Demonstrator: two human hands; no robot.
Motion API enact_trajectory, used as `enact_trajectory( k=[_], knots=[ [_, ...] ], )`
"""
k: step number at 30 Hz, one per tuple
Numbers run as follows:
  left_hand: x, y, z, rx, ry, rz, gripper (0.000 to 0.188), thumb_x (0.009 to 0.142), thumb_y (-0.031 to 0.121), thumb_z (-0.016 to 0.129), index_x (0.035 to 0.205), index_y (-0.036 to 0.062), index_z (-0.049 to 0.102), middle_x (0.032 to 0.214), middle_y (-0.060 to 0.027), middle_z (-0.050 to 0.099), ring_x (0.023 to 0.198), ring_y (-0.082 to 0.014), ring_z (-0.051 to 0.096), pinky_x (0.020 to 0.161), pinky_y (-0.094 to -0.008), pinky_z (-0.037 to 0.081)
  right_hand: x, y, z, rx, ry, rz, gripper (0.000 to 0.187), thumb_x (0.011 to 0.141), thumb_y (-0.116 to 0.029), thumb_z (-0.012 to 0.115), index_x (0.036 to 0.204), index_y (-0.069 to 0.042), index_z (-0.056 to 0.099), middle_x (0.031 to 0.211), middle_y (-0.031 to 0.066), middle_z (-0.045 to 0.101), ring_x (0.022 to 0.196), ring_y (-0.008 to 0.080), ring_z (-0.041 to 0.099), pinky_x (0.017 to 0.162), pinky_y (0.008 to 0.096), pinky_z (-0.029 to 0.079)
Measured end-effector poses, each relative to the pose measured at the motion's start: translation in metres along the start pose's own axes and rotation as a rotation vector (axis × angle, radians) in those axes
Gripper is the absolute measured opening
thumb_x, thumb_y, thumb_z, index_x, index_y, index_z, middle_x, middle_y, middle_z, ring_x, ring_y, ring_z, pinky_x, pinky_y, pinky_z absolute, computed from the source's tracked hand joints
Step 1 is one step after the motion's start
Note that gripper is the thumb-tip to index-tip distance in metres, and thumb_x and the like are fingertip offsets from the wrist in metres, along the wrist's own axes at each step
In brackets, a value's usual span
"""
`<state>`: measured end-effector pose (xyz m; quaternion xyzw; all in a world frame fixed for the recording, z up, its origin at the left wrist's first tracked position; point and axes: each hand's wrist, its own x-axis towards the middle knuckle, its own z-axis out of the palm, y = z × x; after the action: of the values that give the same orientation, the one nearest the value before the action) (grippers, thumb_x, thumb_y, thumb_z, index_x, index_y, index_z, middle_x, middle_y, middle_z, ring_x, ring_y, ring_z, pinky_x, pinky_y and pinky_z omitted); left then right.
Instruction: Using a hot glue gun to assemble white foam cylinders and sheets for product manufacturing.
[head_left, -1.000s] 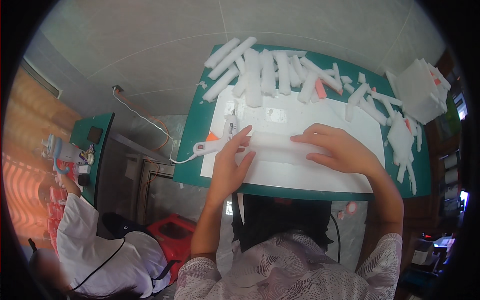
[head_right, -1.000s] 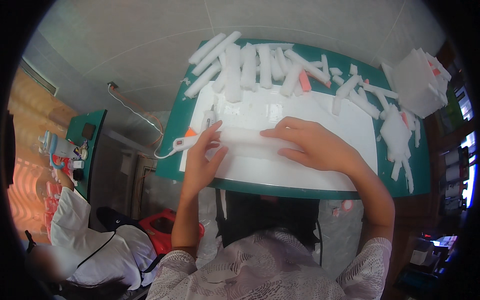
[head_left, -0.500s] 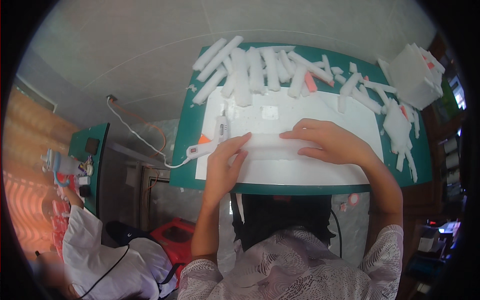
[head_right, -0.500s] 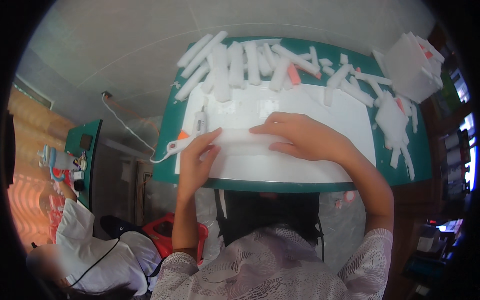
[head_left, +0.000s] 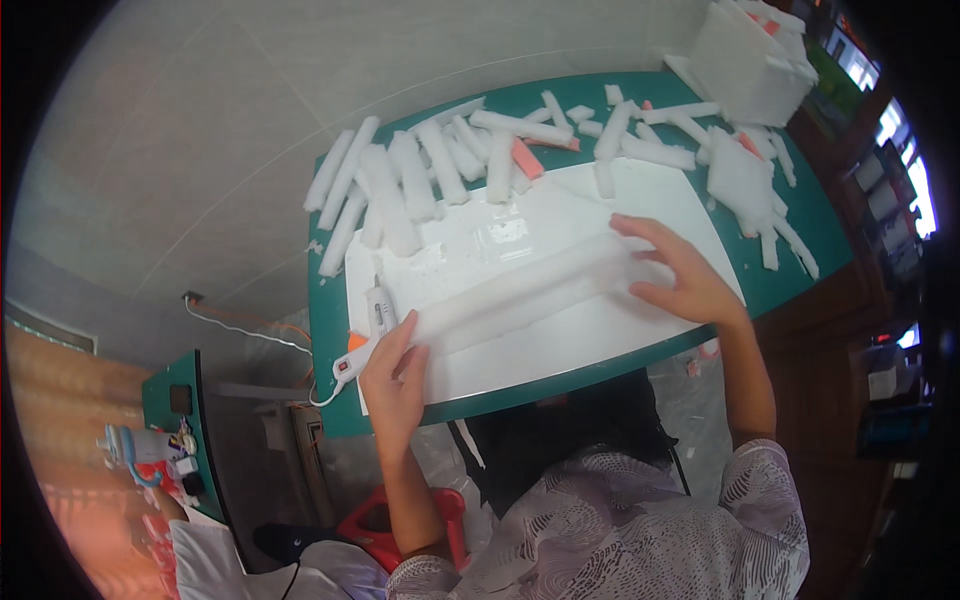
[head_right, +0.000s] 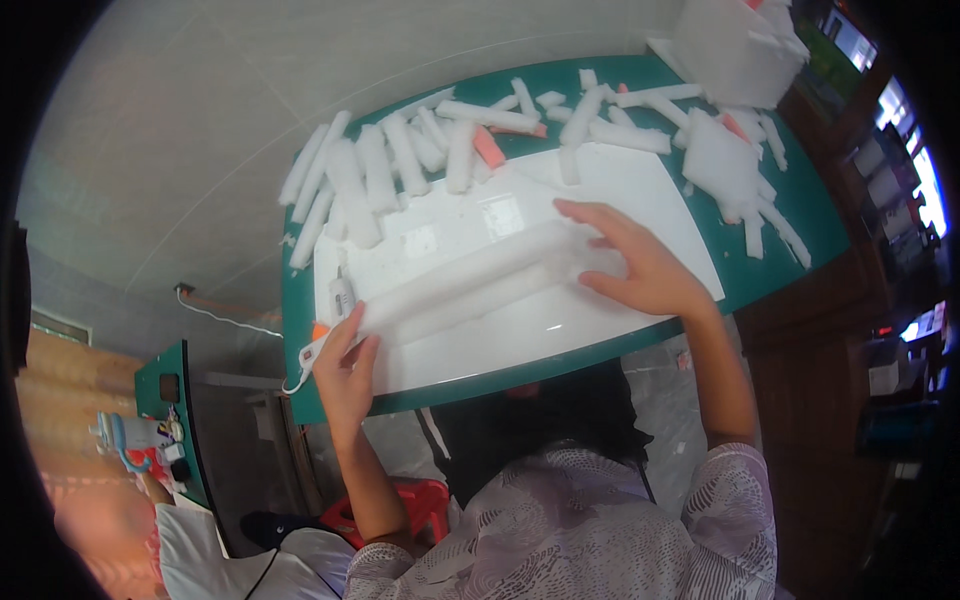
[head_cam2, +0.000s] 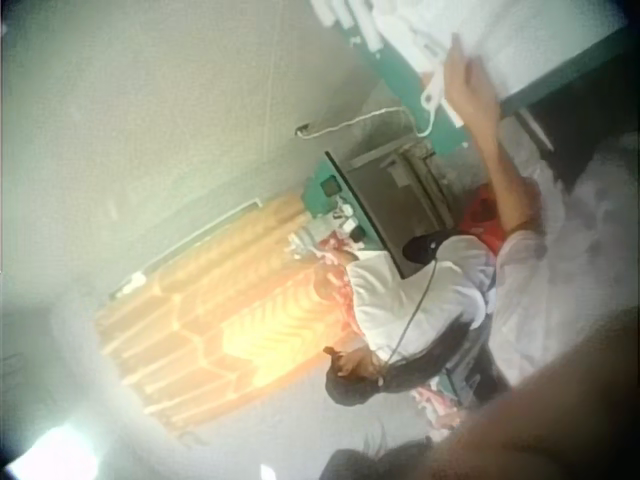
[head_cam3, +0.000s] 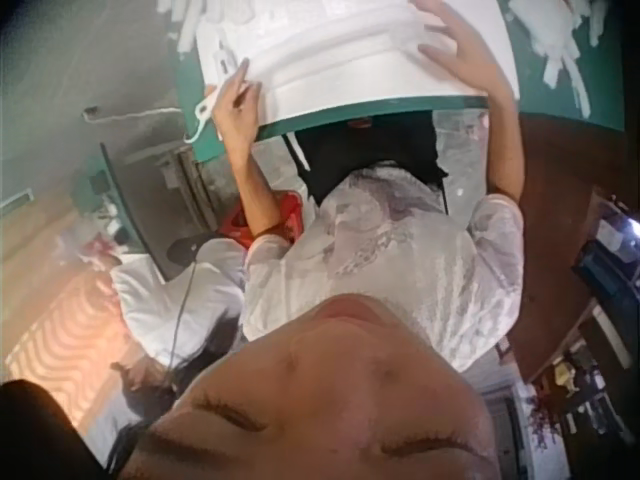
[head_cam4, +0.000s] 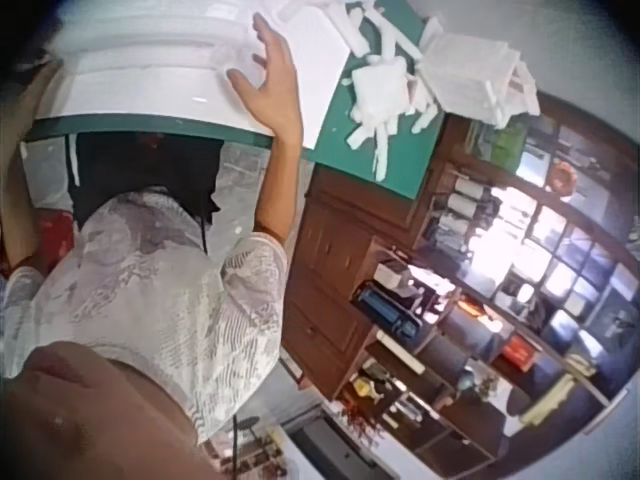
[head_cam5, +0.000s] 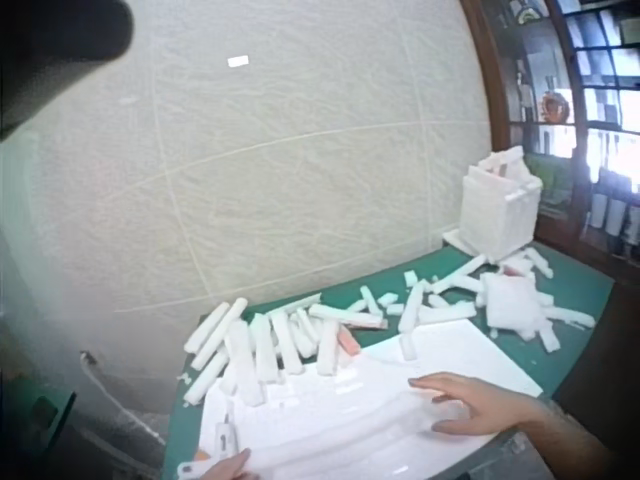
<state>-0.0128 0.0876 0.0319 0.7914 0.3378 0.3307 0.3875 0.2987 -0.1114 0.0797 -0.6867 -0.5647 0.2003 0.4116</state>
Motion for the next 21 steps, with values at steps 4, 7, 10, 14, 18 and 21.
enact_trajectory(
  k=[4,7,10,14,18,21],
  knots=[
    [-0.001,0.001,-0.003,0.028,0.009,-0.007,0.04,0.088,-0.001,0.064,0.128,0.0037,0.063,0.119,-0.0146,0.067,0.106,-0.0182,0.064,0.086,-0.0283,0.054,0.001,0.005,0.014,0.096,-0.002,0.007,0.056,0.085,-0.004,0.063,0.14,-0.011,0.052,0.142,0.0131,0.05,0.126,0.0271,0.052,0.101,0.0355,0.049],
    [0.0,0.005,-0.001,0.049,0.008,-0.01,0.04,0.089,-0.001,0.064,0.128,0.0038,0.064,0.119,-0.0144,0.067,0.107,-0.0177,0.063,0.086,-0.0282,0.054,0.0,0.013,0.018,0.086,0.0,-0.013,0.052,0.084,-0.003,0.066,0.136,-0.009,0.056,0.14,0.0113,0.054,0.125,0.0252,0.053,0.096,0.0335,0.05],
    [0.001,0.005,-0.001,0.048,-0.011,-0.038,0.04,0.088,0.0,0.065,0.128,0.0029,0.063,0.122,-0.0125,0.065,0.109,-0.0171,0.061,0.088,-0.0286,0.053,-0.002,0.023,0.025,0.066,0.052,-0.008,0.045,0.085,-0.004,0.066,0.129,-0.009,0.062,0.135,0.0111,0.058,0.121,0.0252,0.056,0.093,0.032,0.051],
    [0.0,0.003,-0.003,0.052,-0.025,-0.054,0.04,0.088,0.0,0.066,0.128,0.0018,0.063,0.124,-0.0107,0.065,0.111,-0.0167,0.06,0.09,-0.0287,0.052,-0.001,0.036,0.034,0.085,0.098,-0.027,0.039,0.085,-0.003,0.066,0.124,-0.008,0.066,0.131,0.0117,0.061,0.118,0.0251,0.058,0.089,0.0304,0.053],
    [-0.001,0.007,-0.003,0.069,-0.023,-0.058,0.04,0.088,0.0,0.066,0.128,0.0015,0.063,0.124,-0.011,0.065,0.111,-0.0169,0.06,0.089,-0.0284,0.052,-0.002,0.04,0.039,0.084,0.149,-0.028,0.036,0.085,-0.002,0.067,0.12,-0.008,0.069,0.128,0.0116,0.063,0.114,0.024,0.06,0.084,0.0287,0.054],
    [-0.001,0.007,-0.001,0.086,-0.021,-0.04,0.04,0.088,0.0,0.066,0.128,0.0014,0.063,0.124,-0.0112,0.065,0.111,-0.017,0.06,0.089,-0.0284,0.052,-0.004,0.041,0.04,0.083,0.17,-0.037,0.036,0.084,-0.002,0.069,0.12,-0.009,0.069,0.127,0.0113,0.064,0.112,0.0233,0.061,0.083,0.0281,0.054]
  ],
)
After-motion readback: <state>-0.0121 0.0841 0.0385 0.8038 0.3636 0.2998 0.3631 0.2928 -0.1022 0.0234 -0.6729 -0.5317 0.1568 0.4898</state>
